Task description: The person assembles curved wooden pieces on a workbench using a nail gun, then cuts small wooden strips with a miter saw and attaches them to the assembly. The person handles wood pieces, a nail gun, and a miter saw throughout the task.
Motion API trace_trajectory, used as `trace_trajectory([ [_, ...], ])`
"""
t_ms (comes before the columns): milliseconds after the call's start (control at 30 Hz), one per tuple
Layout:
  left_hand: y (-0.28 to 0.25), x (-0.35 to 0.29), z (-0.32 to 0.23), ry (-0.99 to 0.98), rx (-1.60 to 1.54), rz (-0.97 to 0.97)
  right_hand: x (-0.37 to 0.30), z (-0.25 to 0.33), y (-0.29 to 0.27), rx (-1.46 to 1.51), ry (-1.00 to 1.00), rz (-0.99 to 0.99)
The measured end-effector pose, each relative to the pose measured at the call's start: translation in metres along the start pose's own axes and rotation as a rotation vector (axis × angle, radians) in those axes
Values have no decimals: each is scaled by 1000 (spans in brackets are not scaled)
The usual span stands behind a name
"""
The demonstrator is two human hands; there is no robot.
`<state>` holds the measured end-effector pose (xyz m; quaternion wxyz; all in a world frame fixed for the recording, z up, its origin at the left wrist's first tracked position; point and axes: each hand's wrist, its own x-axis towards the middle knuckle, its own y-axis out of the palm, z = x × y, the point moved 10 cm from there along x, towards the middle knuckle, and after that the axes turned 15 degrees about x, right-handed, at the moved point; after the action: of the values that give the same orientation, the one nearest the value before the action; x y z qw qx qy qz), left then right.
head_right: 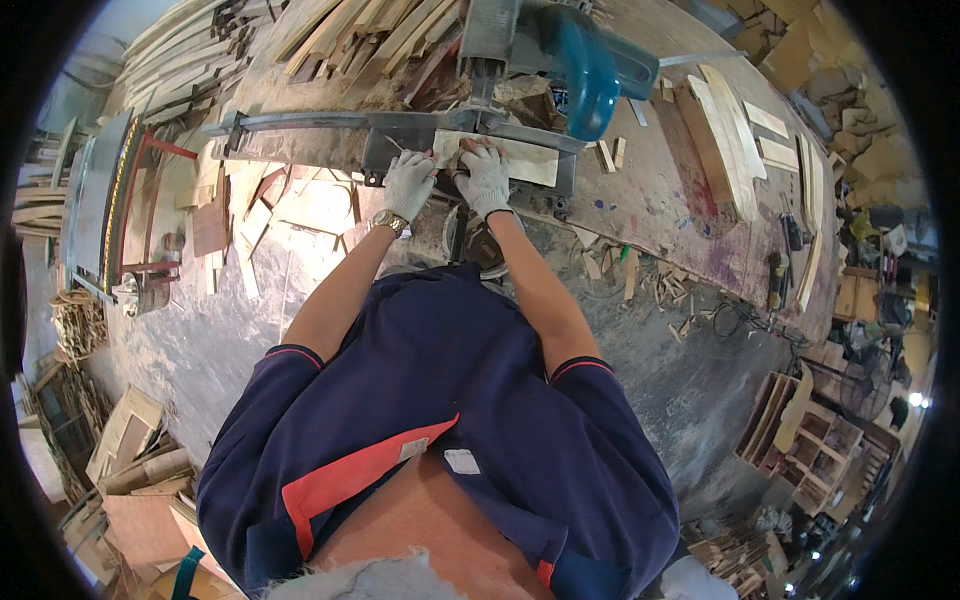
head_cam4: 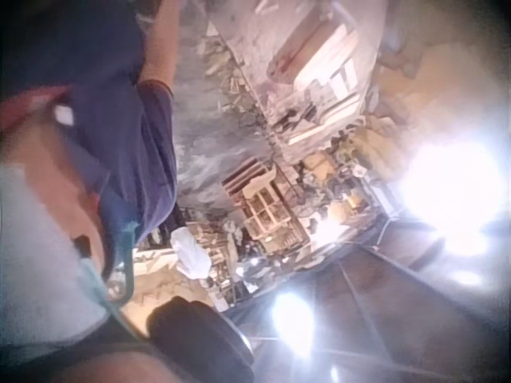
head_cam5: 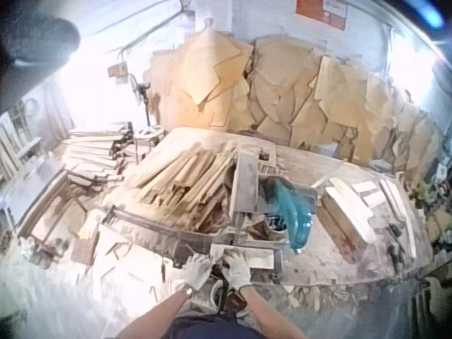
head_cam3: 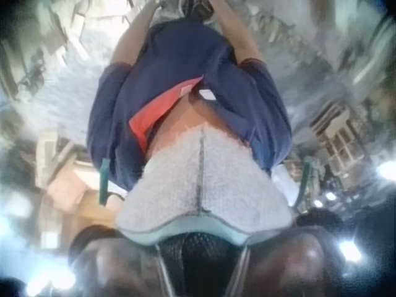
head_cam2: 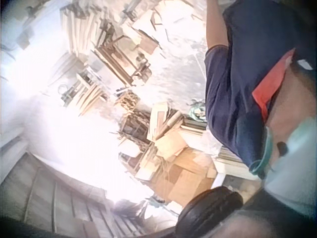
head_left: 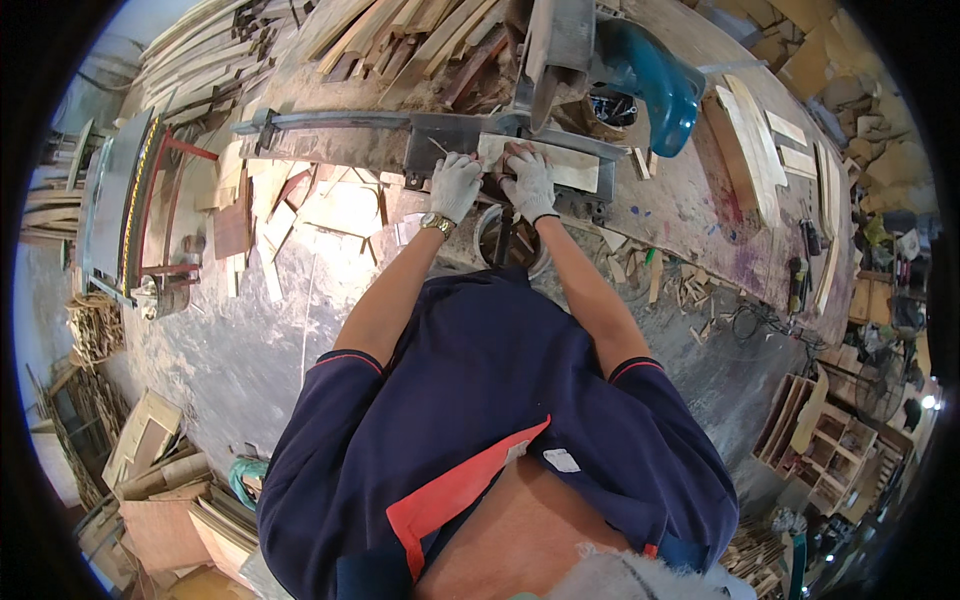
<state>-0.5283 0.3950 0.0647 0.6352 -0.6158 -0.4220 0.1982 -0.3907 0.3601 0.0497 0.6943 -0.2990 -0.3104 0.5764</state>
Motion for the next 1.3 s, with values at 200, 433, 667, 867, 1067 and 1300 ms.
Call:
trace_trajectory([
  [200,7,12,6,70,12,5,5,-11,8,-59,44,-63],
  [433,5,14,8,91,-10,-10,4,-7,6,-50,-2,-90],
  [667,14,14,10,90,8,46,-16,-27,-41,158,-19,-274],
  [867,10,12,2,135,19,-40,-103,-56,-198,566,122,-820],
  [1067,26,18,-14,171,-36,-11,-90,105,-382,405,-161,-775],
  [1300,46,24,-19,231,-86,-4,27,235,-349,-535,-34,-74],
])
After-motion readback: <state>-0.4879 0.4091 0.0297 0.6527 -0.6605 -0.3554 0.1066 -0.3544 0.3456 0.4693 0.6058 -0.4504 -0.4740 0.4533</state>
